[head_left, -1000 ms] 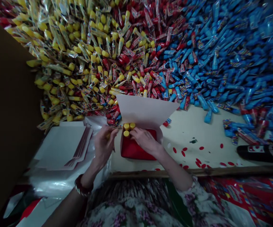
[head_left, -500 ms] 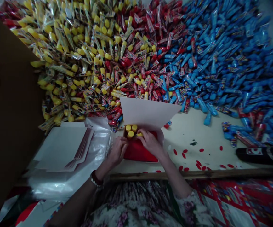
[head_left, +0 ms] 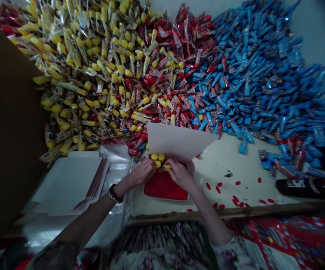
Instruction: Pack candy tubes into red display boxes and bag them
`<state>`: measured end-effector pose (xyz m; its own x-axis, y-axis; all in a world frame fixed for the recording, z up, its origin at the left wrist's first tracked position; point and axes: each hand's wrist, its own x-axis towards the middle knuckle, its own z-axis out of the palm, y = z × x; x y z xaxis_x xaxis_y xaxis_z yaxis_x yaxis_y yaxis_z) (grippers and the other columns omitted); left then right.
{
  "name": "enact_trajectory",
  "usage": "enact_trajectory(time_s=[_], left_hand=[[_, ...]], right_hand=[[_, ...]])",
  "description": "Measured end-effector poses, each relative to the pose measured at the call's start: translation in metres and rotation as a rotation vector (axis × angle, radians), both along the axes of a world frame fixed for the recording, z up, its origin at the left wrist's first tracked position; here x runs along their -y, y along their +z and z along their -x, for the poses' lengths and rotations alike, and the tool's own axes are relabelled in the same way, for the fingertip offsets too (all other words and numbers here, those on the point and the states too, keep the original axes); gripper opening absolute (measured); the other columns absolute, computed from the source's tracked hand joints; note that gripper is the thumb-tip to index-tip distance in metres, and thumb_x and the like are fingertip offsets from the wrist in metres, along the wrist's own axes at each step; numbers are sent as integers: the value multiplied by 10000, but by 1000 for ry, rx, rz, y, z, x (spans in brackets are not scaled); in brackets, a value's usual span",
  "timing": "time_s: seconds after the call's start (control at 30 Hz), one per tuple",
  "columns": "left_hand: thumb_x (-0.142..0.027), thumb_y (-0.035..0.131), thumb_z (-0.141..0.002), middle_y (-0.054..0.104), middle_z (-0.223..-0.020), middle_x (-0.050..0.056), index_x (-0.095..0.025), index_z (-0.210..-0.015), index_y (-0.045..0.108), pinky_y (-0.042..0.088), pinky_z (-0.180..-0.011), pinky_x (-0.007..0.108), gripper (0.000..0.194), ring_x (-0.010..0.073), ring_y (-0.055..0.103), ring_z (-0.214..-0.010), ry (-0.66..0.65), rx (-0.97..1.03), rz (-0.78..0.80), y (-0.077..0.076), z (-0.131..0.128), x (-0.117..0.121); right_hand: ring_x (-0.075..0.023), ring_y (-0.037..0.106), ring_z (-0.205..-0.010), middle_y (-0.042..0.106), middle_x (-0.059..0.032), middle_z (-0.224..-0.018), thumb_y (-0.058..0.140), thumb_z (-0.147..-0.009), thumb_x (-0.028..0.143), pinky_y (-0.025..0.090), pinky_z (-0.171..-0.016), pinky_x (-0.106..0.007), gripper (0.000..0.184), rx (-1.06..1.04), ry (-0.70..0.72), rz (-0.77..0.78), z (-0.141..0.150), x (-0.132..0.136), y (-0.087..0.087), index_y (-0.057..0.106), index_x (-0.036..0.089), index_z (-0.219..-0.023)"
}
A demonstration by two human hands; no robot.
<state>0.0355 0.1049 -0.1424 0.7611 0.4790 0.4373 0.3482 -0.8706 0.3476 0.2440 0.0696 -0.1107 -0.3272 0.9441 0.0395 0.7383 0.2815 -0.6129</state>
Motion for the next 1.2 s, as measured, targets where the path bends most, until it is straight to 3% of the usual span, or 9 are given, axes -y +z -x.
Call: enact_trajectory(time_s=[0.27, 0.43, 0.5, 0.63, 0.73, 0.83, 0.93, 1.07, 1.2], left_hand=[[-261, 442, -940, 586, -1042, 104, -174, -1007, 542, 426, -824, 378, 148, 226, 510, -980, 129, -220, 22, -5, 0, 37], [-305, 465, -914, 534, -1193, 143, -189, -1255, 394, 443, -896, 387, 367, 229, 498, -1115, 131, 110, 87, 6, 24, 39], [-249, 423, -920, 527, -1194, 147, -197, -1260, 379, 444, -913, 399, 347, 225, 497, -1139, 328, 266, 61, 12, 38, 25], [-229, 356, -939, 524, -1179, 112, -201, -1199, 439, 424, -944, 396, 275, 215, 487, -1144, 1096, 154, 73, 32, 85, -36], [-246, 344, -935, 521, -1160, 163, -135, -1168, 481, 404, -932, 443, 292, 274, 479, -1131, 1300, 53, 142, 45, 121, -87], [-299, 446, -901, 541, -1169, 177, -125, -1103, 545, 368, -947, 464, 284, 311, 466, -1144, 1259, -91, 196, 49, 139, -118], [-343, 626, -810, 584, -1172, 155, -138, -1043, 597, 321, -1000, 440, 312, 302, 476, -1153, 1121, -260, 254, 44, 135, -132], [-366, 683, -783, 605, -1145, 169, -90, -1073, 598, 319, -1018, 463, 409, 292, 516, -1127, 1069, -407, 342, 34, 116, -134], [-382, 577, -874, 583, -1178, 106, -126, -1136, 572, 374, -997, 484, 366, 243, 537, -1107, 1097, -448, 421, 26, 106, -129]], right_hand=[[-210, 635, -820, 620, -69, -951, 467, -859, 73, 495, -681, -305, 189, 259, 72, -109, 15, 5, 12, 513, 189, -1001], [-235, 640, -815, 622, -88, -934, 418, -765, -45, 519, -689, -340, 347, 367, 148, -199, 28, 4, 12, 547, 177, -999], [-244, 644, -814, 629, -96, -927, 412, -729, -69, 522, -702, -351, 396, 405, 169, -229, 30, 1, 13, 562, 180, -997], [-236, 657, -794, 645, -93, -935, 428, -743, -44, 533, -685, -345, 391, 366, 170, -210, 30, -3, 9, 583, 195, -1011], [-214, 665, -811, 651, -73, -969, 439, -827, 55, 548, -689, -335, 304, 194, 102, -212, 26, 1, 5, 583, 212, -1045], [-226, 654, -905, 640, -95, -1065, 453, -912, 234, 544, -744, -361, 242, 78, -107, -395, 27, 12, 13, 572, 213, -1122], [-234, 640, -902, 657, -98, -1011, 490, -920, 334, 521, -770, -365, 230, -38, -288, -543, 47, 18, 42, 613, 210, -1070], [-175, 627, -755, 673, -60, -877, 508, -910, 336, 512, -676, -280, 188, -413, -184, -303, 113, -16, 73, 641, 208, -946], [-166, 633, -730, 679, -80, -871, 534, -846, 343, 510, -626, -260, 304, -622, -214, -9, 193, -97, 61, 583, 134, -1062]])
